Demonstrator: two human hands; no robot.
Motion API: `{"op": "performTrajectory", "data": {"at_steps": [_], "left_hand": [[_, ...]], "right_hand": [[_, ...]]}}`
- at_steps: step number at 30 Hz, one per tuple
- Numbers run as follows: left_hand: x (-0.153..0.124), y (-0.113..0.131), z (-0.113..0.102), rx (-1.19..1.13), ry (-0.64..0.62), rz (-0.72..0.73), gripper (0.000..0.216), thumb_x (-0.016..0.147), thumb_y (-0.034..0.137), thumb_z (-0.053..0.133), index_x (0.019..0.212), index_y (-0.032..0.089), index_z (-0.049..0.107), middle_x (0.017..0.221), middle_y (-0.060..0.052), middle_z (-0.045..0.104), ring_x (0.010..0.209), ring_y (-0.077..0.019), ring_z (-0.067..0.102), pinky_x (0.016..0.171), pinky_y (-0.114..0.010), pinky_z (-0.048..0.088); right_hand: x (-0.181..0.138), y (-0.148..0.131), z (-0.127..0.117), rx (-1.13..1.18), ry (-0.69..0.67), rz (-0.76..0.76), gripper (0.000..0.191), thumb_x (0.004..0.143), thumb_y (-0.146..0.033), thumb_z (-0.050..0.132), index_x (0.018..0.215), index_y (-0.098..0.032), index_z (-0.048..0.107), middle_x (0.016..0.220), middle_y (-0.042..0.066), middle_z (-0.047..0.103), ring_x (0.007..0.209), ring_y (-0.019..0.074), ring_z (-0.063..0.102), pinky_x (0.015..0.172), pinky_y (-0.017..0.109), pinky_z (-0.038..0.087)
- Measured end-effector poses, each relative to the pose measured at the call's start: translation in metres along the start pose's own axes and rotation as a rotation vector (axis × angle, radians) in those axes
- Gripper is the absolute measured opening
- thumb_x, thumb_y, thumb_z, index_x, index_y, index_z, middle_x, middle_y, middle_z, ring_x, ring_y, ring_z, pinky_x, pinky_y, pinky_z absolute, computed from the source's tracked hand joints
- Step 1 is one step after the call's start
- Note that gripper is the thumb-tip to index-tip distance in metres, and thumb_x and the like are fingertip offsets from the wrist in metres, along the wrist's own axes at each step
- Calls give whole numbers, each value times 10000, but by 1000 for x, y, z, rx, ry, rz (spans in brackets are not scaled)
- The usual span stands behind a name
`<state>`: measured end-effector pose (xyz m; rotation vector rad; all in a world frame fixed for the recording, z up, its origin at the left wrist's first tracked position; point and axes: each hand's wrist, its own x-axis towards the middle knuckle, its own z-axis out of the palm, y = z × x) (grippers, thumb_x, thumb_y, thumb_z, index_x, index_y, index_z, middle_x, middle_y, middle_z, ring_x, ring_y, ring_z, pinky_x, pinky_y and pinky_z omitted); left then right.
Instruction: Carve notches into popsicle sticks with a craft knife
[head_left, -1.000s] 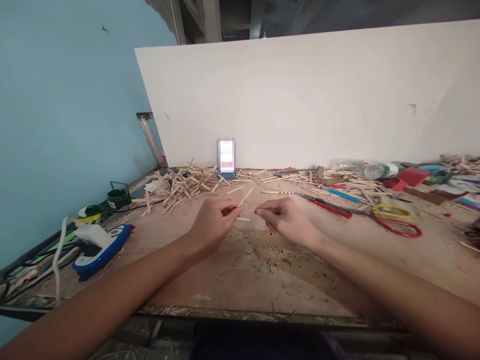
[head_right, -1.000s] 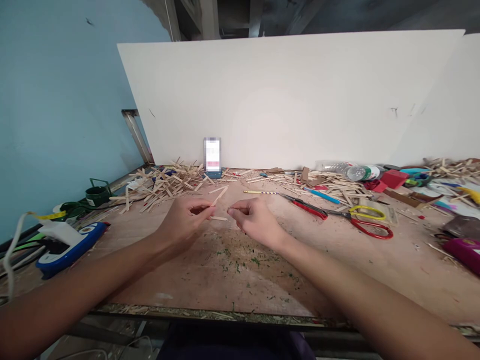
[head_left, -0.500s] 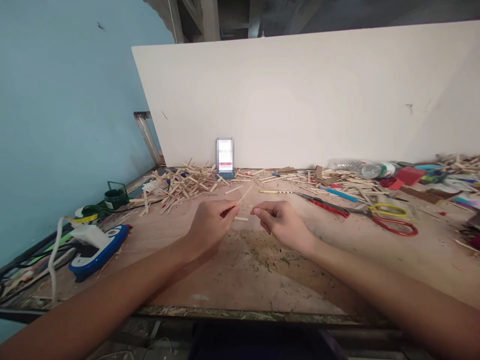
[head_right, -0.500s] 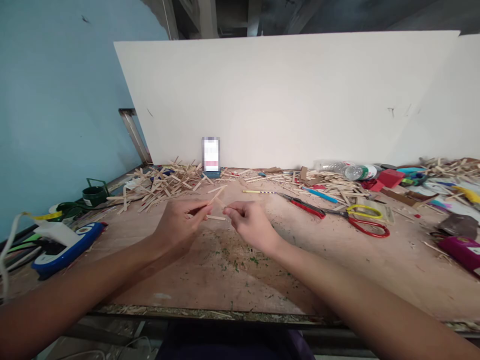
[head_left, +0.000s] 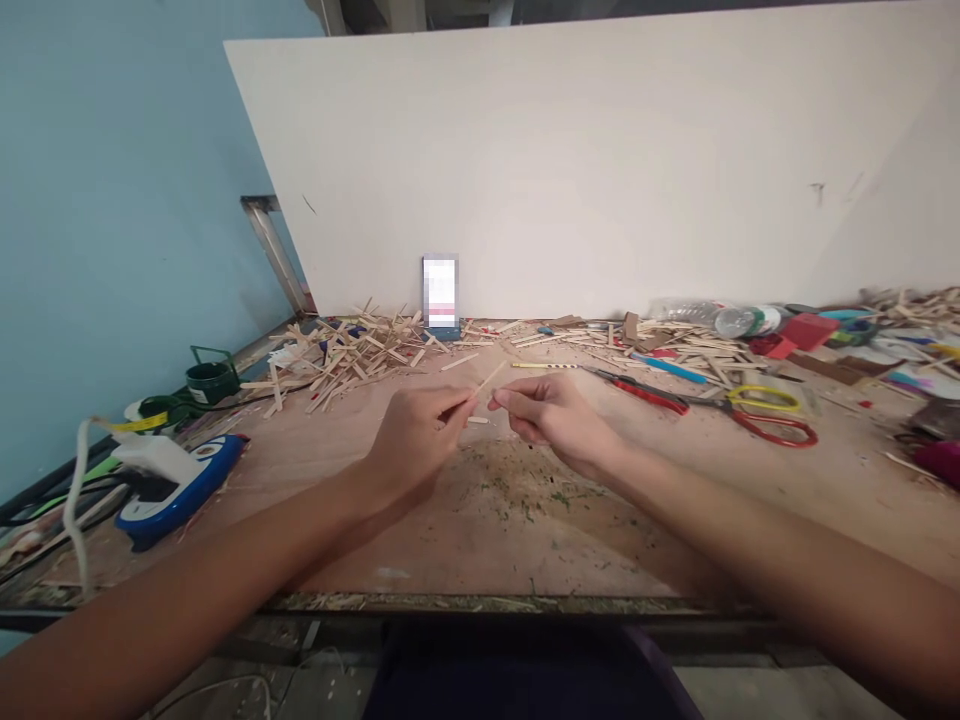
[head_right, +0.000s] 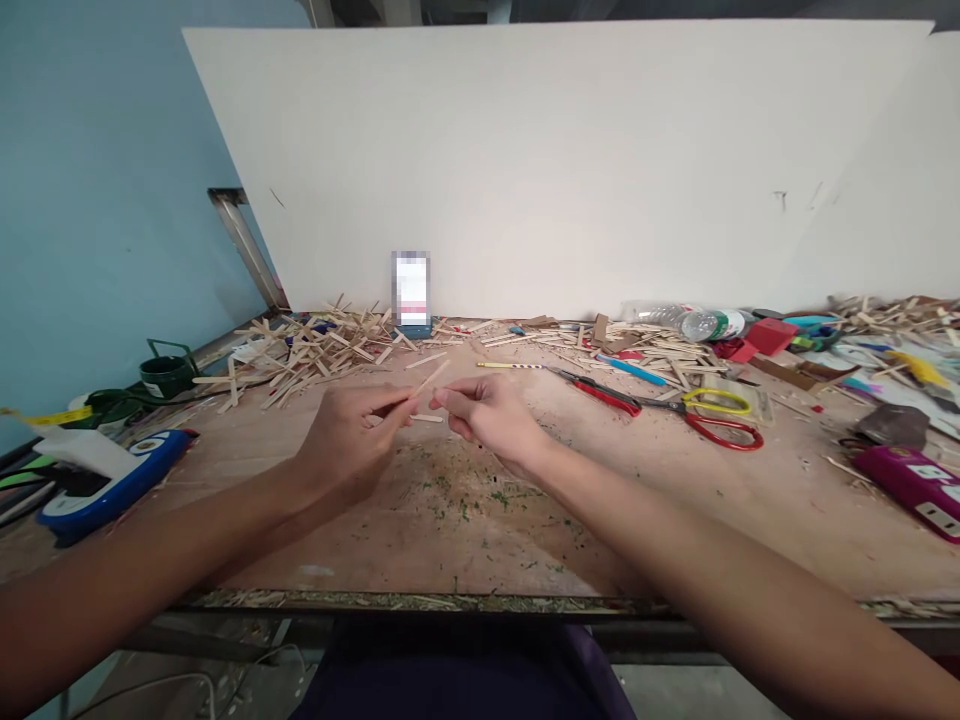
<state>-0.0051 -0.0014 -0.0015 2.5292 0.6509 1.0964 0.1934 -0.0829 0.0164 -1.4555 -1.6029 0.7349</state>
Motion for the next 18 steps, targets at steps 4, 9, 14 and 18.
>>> {"op": "performTrajectory", "data": {"at_steps": [4, 9, 14, 18], "left_hand": [[-1, 4, 4, -7, -34, 11, 356, 1033, 308, 547, 723, 188, 675, 644, -8, 649, 592, -143, 531, 621, -282, 372], [10, -4, -3, 49, 18, 12, 357, 1040, 320, 560, 729, 181, 667, 633, 9, 612, 583, -135, 477, 611, -281, 337], [15, -14, -6, 92, 28, 87, 377, 1047, 274, 558, 686, 180, 614, 586, 29, 548, 555, -124, 440, 592, -270, 323], [10, -12, -3, 93, 21, 199, 380, 1092, 232, 517, 744, 176, 657, 646, 12, 632, 574, -122, 532, 598, -261, 363]], "right_hand": [[2, -1, 1, 13, 32, 1, 473, 1057, -537, 695, 756, -182, 607, 644, -65, 508, 585, 119, 491, 600, 271, 448], [4, 6, -2, 117, -89, 98, 438, 1088, -547, 659, 878, -163, 672, 681, -52, 603, 525, 95, 509, 538, 242, 462], [3, 12, -3, 211, -209, 151, 404, 1103, -508, 657, 916, -150, 683, 711, -46, 635, 517, 84, 540, 521, 226, 493], [1, 11, -1, 263, -204, 166, 414, 1110, -523, 641, 932, -152, 680, 702, -51, 625, 508, 82, 538, 506, 221, 487]]}}
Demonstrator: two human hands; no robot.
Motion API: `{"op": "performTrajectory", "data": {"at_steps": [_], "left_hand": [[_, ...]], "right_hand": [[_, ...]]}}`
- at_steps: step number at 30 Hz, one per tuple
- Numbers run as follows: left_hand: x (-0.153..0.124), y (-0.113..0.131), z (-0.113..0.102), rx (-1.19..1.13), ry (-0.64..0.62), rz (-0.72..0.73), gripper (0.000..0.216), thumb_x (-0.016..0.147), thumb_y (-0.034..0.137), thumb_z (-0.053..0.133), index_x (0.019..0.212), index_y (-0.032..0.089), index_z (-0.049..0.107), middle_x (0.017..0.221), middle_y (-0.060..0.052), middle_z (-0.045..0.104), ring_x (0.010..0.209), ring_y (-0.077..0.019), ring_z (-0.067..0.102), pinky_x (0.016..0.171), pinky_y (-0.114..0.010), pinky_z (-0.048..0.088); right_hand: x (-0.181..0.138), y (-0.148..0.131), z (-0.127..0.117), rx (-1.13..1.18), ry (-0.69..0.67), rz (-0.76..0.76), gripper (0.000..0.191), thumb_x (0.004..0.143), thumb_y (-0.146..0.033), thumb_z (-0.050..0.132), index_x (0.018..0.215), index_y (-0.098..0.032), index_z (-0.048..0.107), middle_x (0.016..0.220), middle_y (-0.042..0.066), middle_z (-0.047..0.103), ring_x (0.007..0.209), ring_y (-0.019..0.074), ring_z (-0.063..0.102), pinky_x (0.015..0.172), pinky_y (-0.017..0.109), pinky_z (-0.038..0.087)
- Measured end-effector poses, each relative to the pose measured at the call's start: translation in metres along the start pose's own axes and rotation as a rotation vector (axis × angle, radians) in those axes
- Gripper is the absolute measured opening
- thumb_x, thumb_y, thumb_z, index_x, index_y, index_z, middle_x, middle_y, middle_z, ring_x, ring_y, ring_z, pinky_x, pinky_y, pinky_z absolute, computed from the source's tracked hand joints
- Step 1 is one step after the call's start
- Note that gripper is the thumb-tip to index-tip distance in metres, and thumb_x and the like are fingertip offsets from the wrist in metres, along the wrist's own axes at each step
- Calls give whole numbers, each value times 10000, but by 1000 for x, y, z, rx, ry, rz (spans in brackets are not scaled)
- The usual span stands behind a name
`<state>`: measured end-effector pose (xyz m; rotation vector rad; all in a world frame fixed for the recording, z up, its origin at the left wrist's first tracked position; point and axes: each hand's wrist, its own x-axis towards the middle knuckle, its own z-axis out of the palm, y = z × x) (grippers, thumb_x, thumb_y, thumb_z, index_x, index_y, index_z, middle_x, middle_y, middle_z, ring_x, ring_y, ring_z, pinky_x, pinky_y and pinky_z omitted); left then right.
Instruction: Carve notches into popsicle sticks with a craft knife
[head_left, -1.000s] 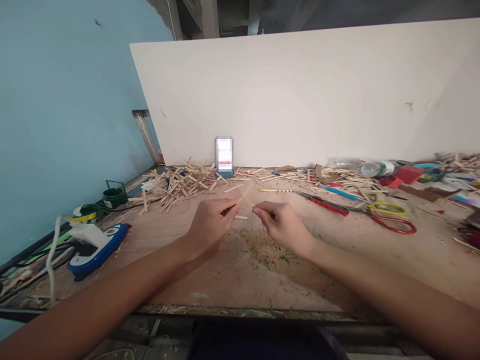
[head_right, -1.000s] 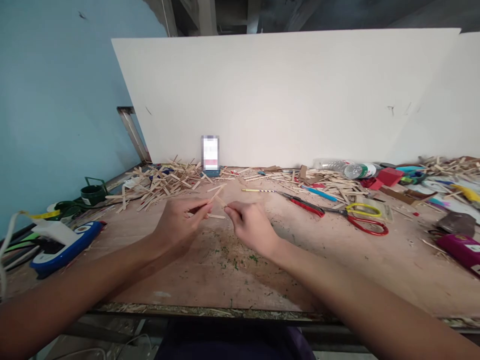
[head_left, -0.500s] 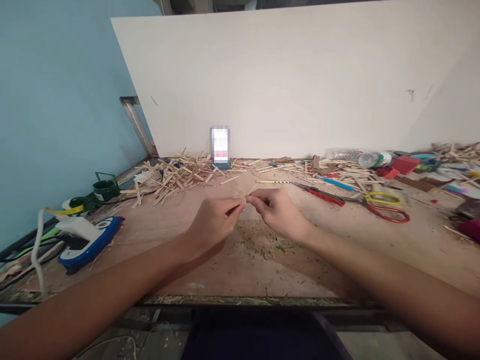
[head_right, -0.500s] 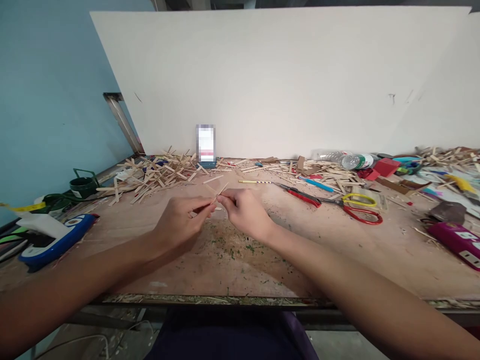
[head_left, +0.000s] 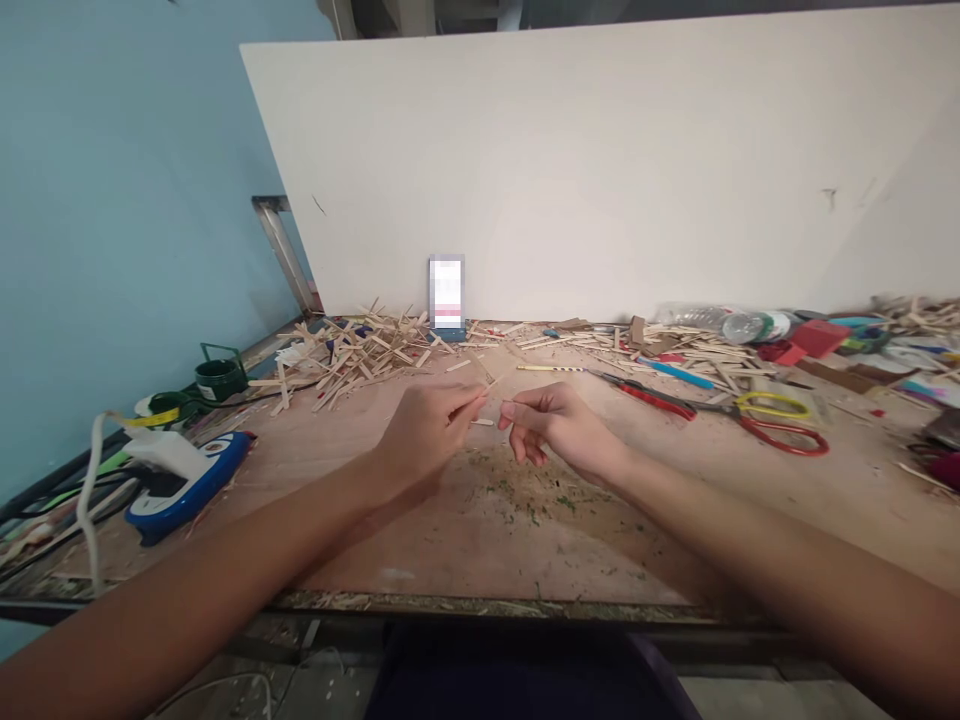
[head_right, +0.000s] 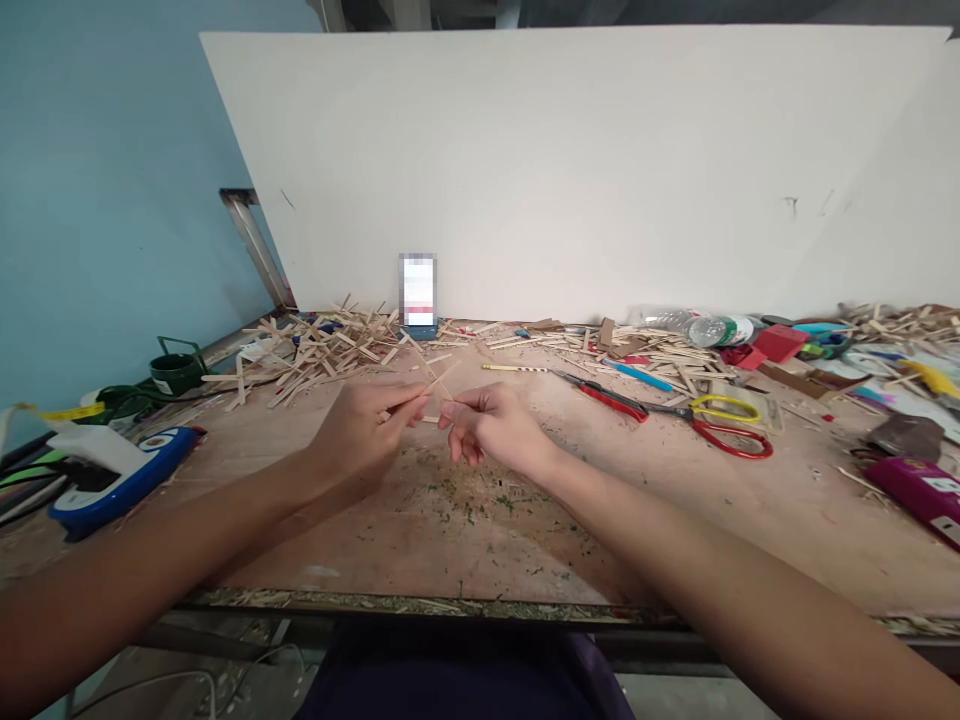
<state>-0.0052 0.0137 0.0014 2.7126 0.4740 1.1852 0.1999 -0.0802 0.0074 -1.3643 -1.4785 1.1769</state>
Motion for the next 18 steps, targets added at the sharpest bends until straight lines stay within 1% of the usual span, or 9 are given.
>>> {"op": "performTrajectory", "data": {"at_steps": [3, 6, 9, 12, 14, 16, 18], "left_hand": [[-3, 2, 0, 27, 37, 79, 355, 1107, 208, 514, 799, 175, 688, 686, 1, 664, 586, -124, 552, 601, -267, 372], [-5, 0, -1, 60, 77, 161, 331, 1106, 186, 526, 816, 177, 686, 707, -5, 663, 598, -130, 539, 609, -277, 377], [-6, 0, -3, 86, 97, 223, 302, 1104, 158, 531, 844, 175, 684, 687, 8, 618, 594, -131, 518, 606, -279, 373], [-6, 4, -4, 103, 72, 277, 303, 1112, 140, 496, 878, 174, 686, 684, 14, 601, 599, -134, 524, 605, -276, 383], [-5, 7, -5, 114, 48, 295, 318, 1118, 139, 476, 881, 175, 684, 684, 13, 610, 606, -138, 540, 605, -278, 392], [-3, 8, -5, 126, 27, 293, 320, 1118, 139, 485, 870, 179, 684, 682, 17, 623, 609, -136, 559, 603, -278, 400], [0, 5, -6, 143, 13, 280, 319, 1113, 135, 503, 858, 185, 688, 690, 21, 645, 618, -131, 585, 606, -269, 411]], "right_hand": [[-1, 0, 3, 36, -14, 3, 429, 1104, -544, 643, 936, -151, 687, 679, -56, 620, 489, 80, 529, 489, 217, 470], [-3, -1, 5, 73, -25, -5, 482, 1085, -603, 639, 910, -157, 687, 632, -64, 607, 450, 77, 494, 461, 214, 430], [-6, -4, 7, 103, -10, -33, 562, 981, -711, 704, 853, -163, 684, 560, -51, 610, 413, 82, 453, 430, 224, 364], [-8, -9, 9, 115, 17, -62, 610, 856, -774, 768, 792, -175, 672, 499, -28, 603, 396, 93, 424, 416, 246, 309], [-9, -13, 11, 108, 37, -79, 602, 841, -775, 768, 789, -183, 670, 492, -30, 594, 400, 96, 411, 420, 253, 295], [-9, -15, 11, 89, 44, -86, 589, 854, -770, 753, 806, -187, 679, 502, -36, 592, 412, 96, 405, 433, 256, 298], [-7, -16, 6, 56, 16, -78, 588, 853, -768, 759, 823, -184, 702, 515, -31, 601, 422, 102, 416, 448, 262, 311]]}}
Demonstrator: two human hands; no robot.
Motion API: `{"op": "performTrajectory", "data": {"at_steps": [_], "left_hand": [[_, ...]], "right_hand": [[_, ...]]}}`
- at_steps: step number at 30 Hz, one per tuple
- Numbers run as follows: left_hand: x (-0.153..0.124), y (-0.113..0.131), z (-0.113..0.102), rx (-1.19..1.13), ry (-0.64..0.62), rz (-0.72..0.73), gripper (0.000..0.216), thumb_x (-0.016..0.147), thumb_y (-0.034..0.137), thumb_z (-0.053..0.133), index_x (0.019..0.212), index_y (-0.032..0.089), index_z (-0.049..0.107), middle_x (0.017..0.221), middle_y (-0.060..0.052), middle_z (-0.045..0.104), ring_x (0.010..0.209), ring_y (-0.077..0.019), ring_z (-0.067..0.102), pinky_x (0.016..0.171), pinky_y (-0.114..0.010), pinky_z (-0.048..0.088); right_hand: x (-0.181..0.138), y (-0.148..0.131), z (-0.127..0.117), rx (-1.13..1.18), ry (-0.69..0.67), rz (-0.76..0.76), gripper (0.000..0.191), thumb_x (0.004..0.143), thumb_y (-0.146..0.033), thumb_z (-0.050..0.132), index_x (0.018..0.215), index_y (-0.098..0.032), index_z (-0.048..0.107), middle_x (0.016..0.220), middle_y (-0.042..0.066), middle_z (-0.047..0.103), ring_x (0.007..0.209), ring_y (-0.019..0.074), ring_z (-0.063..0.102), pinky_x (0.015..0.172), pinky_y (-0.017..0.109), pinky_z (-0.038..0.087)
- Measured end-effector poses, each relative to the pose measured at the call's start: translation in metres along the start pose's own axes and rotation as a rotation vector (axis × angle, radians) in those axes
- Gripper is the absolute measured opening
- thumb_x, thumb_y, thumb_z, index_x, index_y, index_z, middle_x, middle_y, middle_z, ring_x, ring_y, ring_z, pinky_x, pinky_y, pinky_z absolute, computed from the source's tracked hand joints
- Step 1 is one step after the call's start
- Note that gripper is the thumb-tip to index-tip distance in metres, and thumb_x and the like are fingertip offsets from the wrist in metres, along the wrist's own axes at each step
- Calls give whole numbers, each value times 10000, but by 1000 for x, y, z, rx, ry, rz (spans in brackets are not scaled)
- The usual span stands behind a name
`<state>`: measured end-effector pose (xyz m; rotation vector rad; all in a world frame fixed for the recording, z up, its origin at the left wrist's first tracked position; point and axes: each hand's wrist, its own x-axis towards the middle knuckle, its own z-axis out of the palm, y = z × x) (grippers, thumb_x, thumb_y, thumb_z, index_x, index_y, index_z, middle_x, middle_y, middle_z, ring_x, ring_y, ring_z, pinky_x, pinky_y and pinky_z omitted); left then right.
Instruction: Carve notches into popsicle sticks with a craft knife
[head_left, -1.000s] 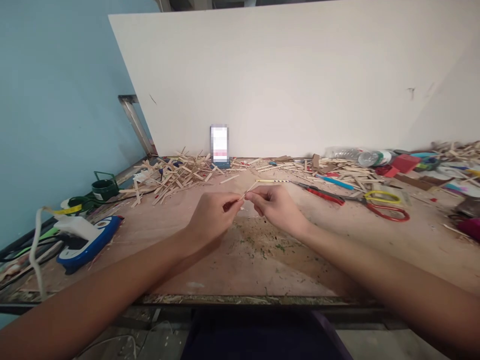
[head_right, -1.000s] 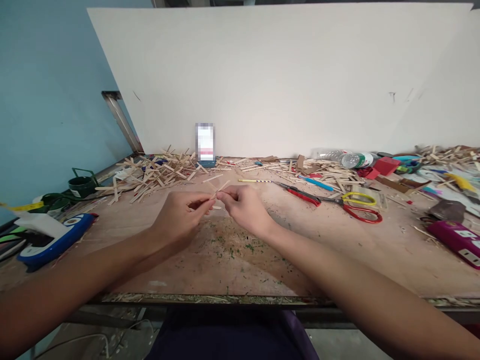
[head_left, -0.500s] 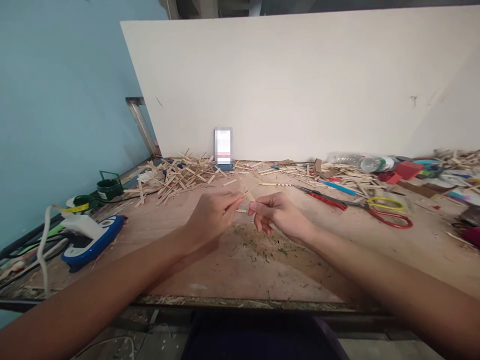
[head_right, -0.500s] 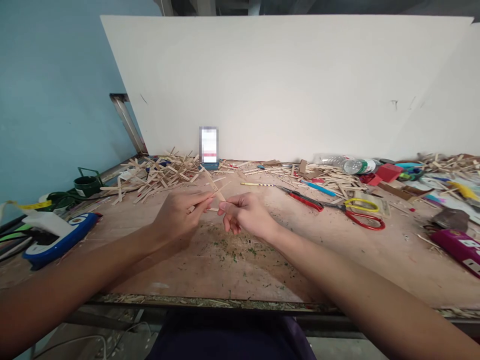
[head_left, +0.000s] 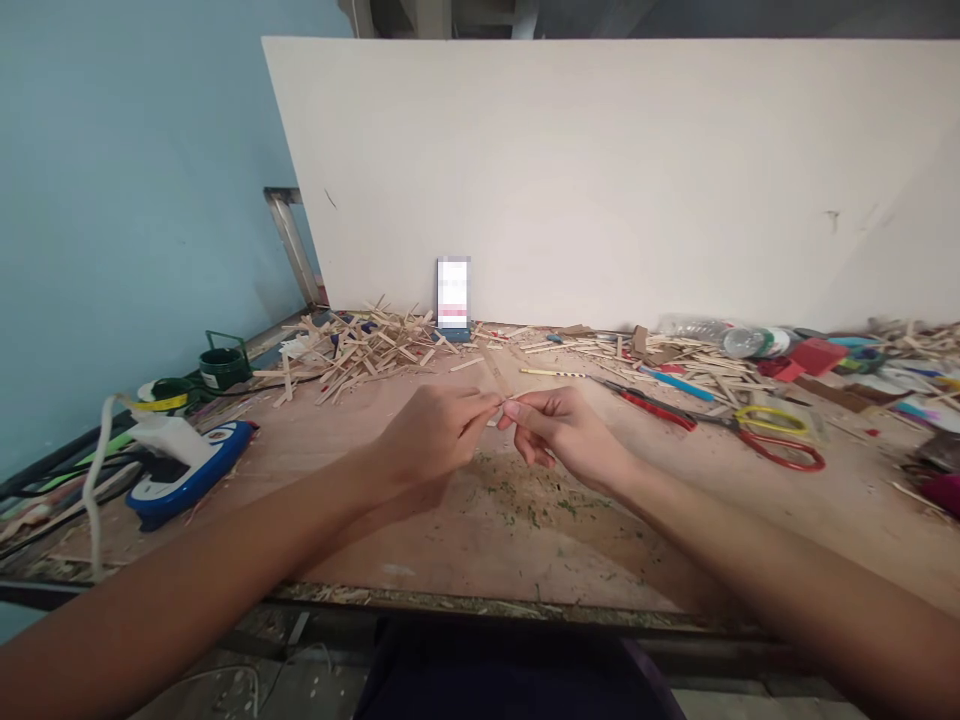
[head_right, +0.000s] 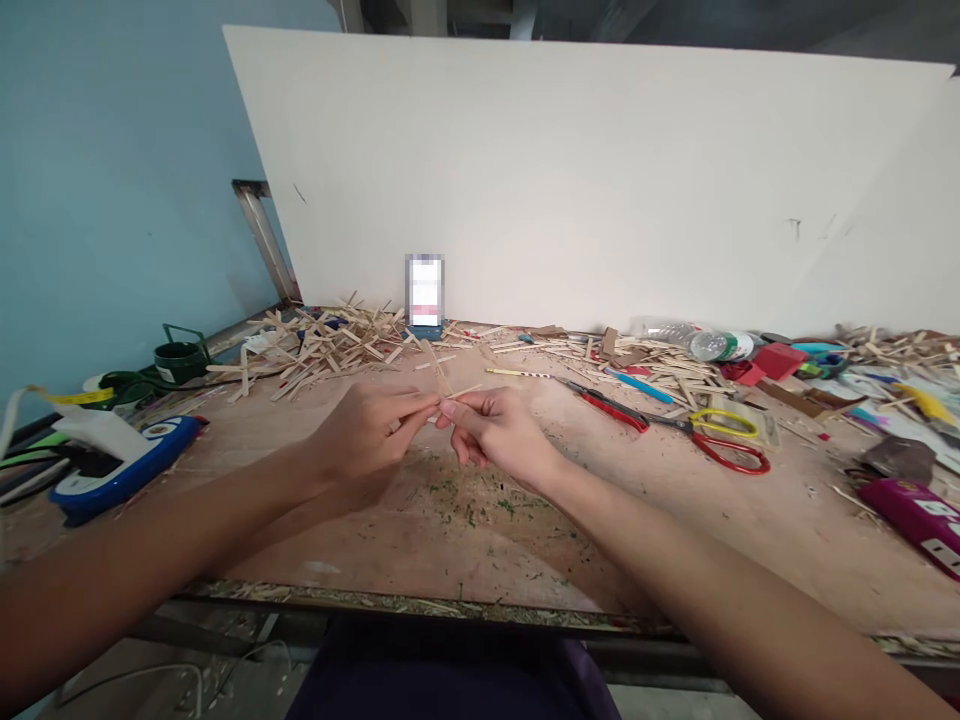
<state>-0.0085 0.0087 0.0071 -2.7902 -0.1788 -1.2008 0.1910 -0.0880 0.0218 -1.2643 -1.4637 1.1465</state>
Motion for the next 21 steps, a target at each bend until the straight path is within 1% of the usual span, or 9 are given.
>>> {"op": "performTrajectory", "data": {"at_steps": [2, 4, 6, 8, 10, 12, 15, 18, 21], "left_hand": [[0, -6, -1, 31, 1, -13, 321, 1113, 135, 507, 862, 187, 701, 714, 14, 679, 633, -132, 610, 608, -266, 420], [-1, -12, -4, 74, 12, -3, 305, 1115, 143, 509, 900, 181, 722, 782, -13, 733, 667, -148, 646, 617, -275, 438], [-2, -17, -7, 116, 12, 44, 280, 1113, 140, 508, 958, 172, 739, 875, -44, 778, 716, -168, 682, 642, -292, 467], [-2, -17, -9, 149, -3, 117, 262, 1107, 120, 502, 1012, 170, 742, 941, -55, 795, 759, -179, 702, 672, -306, 495], [-1, -13, -10, 176, -17, 196, 245, 1105, 112, 502, 1063, 167, 737, 941, -49, 790, 767, -180, 700, 678, -314, 506], [2, -7, -12, 213, -24, 280, 237, 1104, 100, 500, 1075, 148, 730, 872, -40, 763, 728, -182, 675, 648, -319, 497], [6, 1, -15, 279, -29, 408, 262, 1093, 50, 477, 1009, 103, 720, 767, -45, 711, 662, -191, 629, 609, -323, 490], [7, 9, -16, 318, -36, 499, 236, 1079, 23, 501, 1001, 67, 719, 777, -69, 716, 675, -197, 643, 615, -324, 511], [6, 15, -11, 302, -67, 605, 274, 1091, 34, 496, 945, 115, 713, 748, -34, 698, 643, -168, 632, 593, -302, 518]], "right_hand": [[2, 0, -11, -44, -59, 20, 598, 819, -763, 804, 825, -169, 739, 526, -8, 619, 431, 116, 448, 460, 277, 329], [5, 0, -25, -89, -94, 28, 631, 787, -774, 831, 807, -146, 767, 528, 14, 621, 440, 128, 461, 476, 294, 331], [7, -1, -37, -109, -38, -5, 695, 810, -837, 765, 809, -141, 765, 512, -12, 556, 453, 113, 399, 494, 297, 285], [8, -4, -42, -121, 35, -59, 710, 806, -857, 749, 853, -149, 759, 518, -56, 469, 488, 105, 340, 516, 293, 241], [6, -9, -40, -147, 64, -102, 661, 773, -813, 814, 819, -158, 738, 544, -69, 434, 523, 101, 323, 536, 292, 224], [4, -12, -33, -180, 65, -127, 614, 763, -741, 872, 672, -171, 663, 544, -61, 436, 531, 95, 328, 543, 294, 229], [0, -15, -22, -203, 76, -160, 661, 798, -685, 878, 513, -192, 541, 497, -40, 450, 506, 95, 358, 540, 302, 263], [-2, -18, -19, -184, 122, -200, 652, 798, -670, 885, 508, -194, 548, 489, -36, 455, 489, 95, 355, 528, 303, 272], [-2, -27, -31, -120, 252, -265, 612, 865, -655, 826, 561, -216, 527, 507, -46, 431, 485, 91, 297, 518, 306, 240]]}}
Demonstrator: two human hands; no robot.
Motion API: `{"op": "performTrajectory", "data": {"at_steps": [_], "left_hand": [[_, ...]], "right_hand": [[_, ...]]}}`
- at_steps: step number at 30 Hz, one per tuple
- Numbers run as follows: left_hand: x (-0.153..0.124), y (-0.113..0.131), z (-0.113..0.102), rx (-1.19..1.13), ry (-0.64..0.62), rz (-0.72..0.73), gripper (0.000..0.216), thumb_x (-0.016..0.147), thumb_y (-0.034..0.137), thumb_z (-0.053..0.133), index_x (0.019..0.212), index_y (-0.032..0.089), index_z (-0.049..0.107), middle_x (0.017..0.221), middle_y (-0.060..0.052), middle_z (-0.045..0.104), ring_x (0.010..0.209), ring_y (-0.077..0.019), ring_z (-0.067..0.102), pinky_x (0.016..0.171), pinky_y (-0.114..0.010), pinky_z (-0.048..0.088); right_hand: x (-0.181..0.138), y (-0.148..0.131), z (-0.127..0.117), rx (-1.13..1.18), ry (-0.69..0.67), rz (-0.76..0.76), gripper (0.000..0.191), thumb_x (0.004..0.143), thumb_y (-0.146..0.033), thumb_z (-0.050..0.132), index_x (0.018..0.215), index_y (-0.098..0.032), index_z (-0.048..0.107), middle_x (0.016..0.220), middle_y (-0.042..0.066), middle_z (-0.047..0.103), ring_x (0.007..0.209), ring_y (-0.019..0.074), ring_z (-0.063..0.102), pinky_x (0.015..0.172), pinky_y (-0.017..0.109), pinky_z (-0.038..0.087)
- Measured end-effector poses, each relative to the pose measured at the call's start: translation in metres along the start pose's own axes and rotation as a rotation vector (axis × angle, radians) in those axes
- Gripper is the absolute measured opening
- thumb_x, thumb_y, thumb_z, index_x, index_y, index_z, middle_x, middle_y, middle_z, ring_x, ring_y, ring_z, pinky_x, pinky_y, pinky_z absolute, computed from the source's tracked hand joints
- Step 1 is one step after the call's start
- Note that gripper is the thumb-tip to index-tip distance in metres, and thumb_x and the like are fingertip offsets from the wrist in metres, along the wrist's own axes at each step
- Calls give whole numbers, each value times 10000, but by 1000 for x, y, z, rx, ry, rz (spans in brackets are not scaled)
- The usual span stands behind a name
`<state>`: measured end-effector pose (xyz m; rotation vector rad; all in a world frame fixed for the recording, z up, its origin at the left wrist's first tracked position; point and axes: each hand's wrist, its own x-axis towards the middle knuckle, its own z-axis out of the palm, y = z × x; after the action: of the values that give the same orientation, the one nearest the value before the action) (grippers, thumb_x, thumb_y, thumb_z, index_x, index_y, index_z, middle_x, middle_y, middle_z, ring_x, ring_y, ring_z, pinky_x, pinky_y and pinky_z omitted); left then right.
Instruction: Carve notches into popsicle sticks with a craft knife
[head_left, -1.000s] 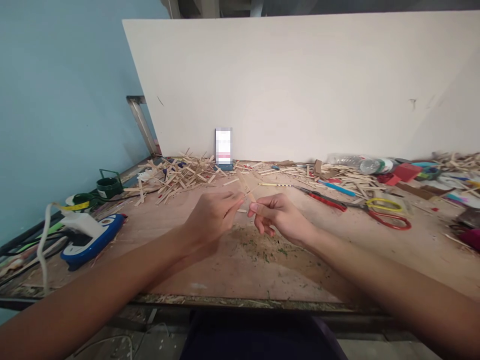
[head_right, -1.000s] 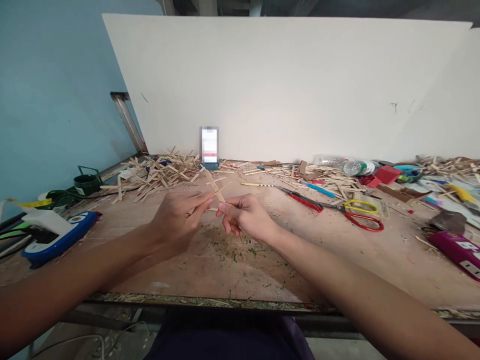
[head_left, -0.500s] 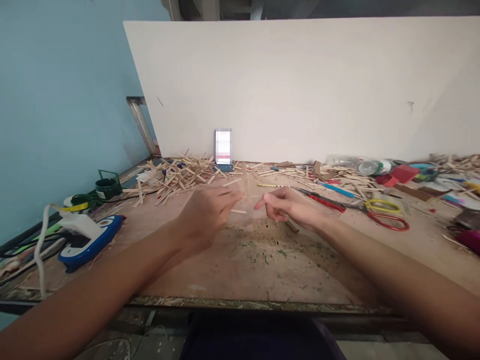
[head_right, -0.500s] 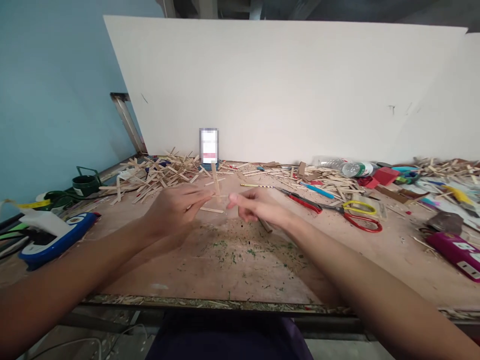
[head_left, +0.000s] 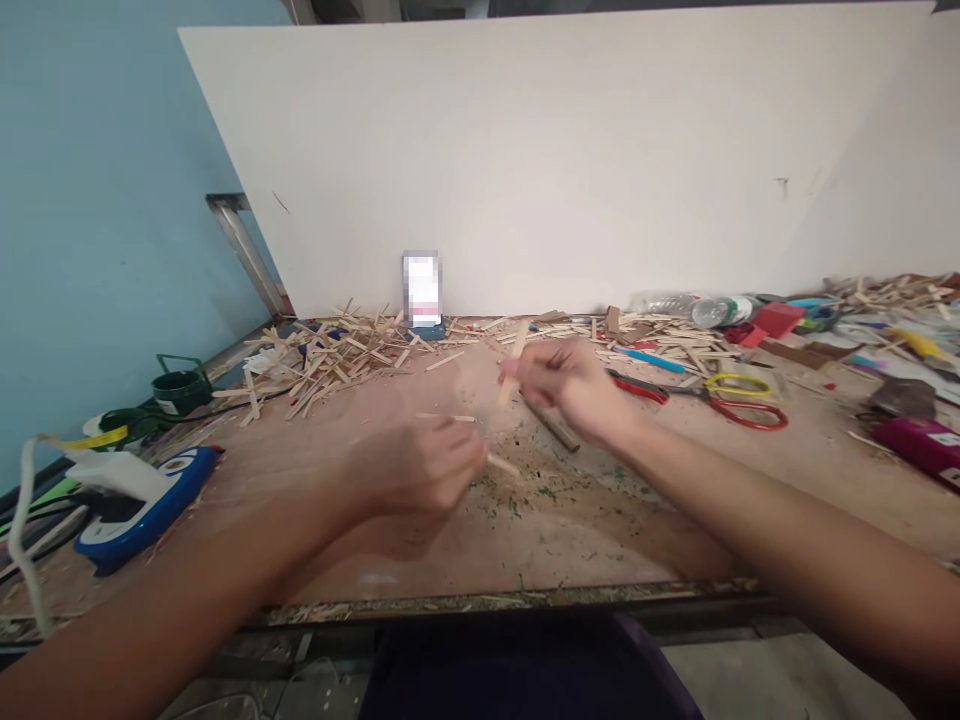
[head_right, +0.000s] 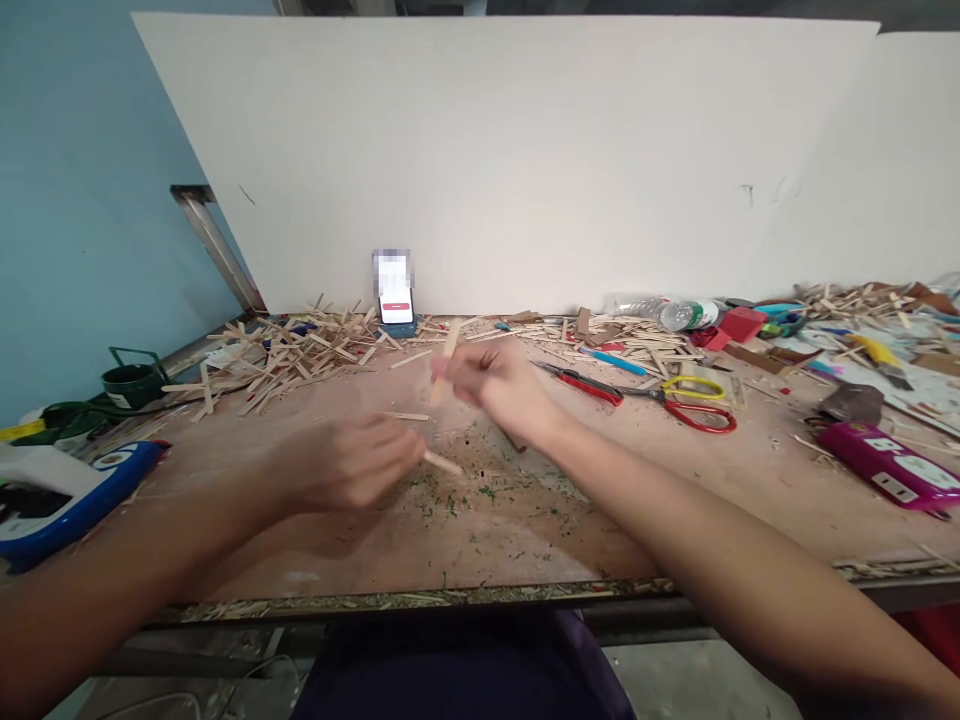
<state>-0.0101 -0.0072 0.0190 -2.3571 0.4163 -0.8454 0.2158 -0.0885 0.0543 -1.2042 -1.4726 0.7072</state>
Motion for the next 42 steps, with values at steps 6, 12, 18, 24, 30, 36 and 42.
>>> {"op": "performTrajectory", "data": {"at_steps": [6, 12, 18, 24, 30, 36, 42], "left_hand": [[1, -5, -4, 2, 68, 5, 176, 1057, 24, 568, 1086, 92, 728, 887, -95, 790, 762, -187, 746, 677, -310, 622], [-7, 7, -30, -49, 183, -53, 314, 1120, 96, 453, 1246, 96, 740, 1070, -116, 839, 1051, -230, 807, 927, -380, 708], [-7, 34, -46, -116, 167, -234, 331, 1133, 94, 479, 1377, 128, 701, 1165, -83, 846, 1164, -208, 799, 1157, -385, 662], [-8, 40, -51, -140, 147, -266, 397, 1100, 70, 511, 1456, 144, 672, 1210, -68, 838, 1172, -215, 797, 1194, -398, 654], [-15, 5, -28, -102, 170, -226, 210, 1087, 155, 646, 1234, 228, 776, 1051, -22, 848, 1013, -184, 805, 1003, -350, 669], [-40, -37, 22, -91, -187, -880, 309, 1135, 273, 502, 1228, 203, 789, 953, -99, 824, 886, -252, 771, 820, -399, 593], [-52, -43, 33, -284, -561, -1093, 294, 1100, 444, 681, 1082, 154, 730, 973, -32, 738, 862, -182, 721, 846, -378, 637]], "right_hand": [[13, 1, -29, 33, 217, -25, 569, 881, -585, 824, 573, -235, 497, 473, -41, 399, 493, 102, 266, 528, 321, 188], [9, 13, -16, -16, -10, 86, 530, 851, -613, 819, 593, -198, 614, 460, -34, 473, 459, 96, 335, 504, 302, 245], [4, 8, -10, -124, -303, 160, 514, 856, -567, 810, 569, -184, 623, 494, -7, 559, 493, 113, 456, 531, 289, 321], [3, 7, -9, -206, -380, 168, 508, 874, -594, 789, 610, -184, 648, 530, -12, 591, 524, 120, 490, 560, 284, 335], [3, 9, -8, -230, -363, 194, 542, 870, -631, 786, 603, -182, 644, 533, -19, 554, 521, 110, 439, 563, 297, 304], [7, 23, -11, -265, -254, 230, 546, 948, -700, 683, 862, -163, 727, 514, -84, 411, 483, 103, 336, 526, 293, 265], [8, 29, -14, -332, -385, 333, 328, 1077, -466, 694, 993, -149, 709, 777, -29, 644, 566, 91, 535, 527, 225, 460]]}}
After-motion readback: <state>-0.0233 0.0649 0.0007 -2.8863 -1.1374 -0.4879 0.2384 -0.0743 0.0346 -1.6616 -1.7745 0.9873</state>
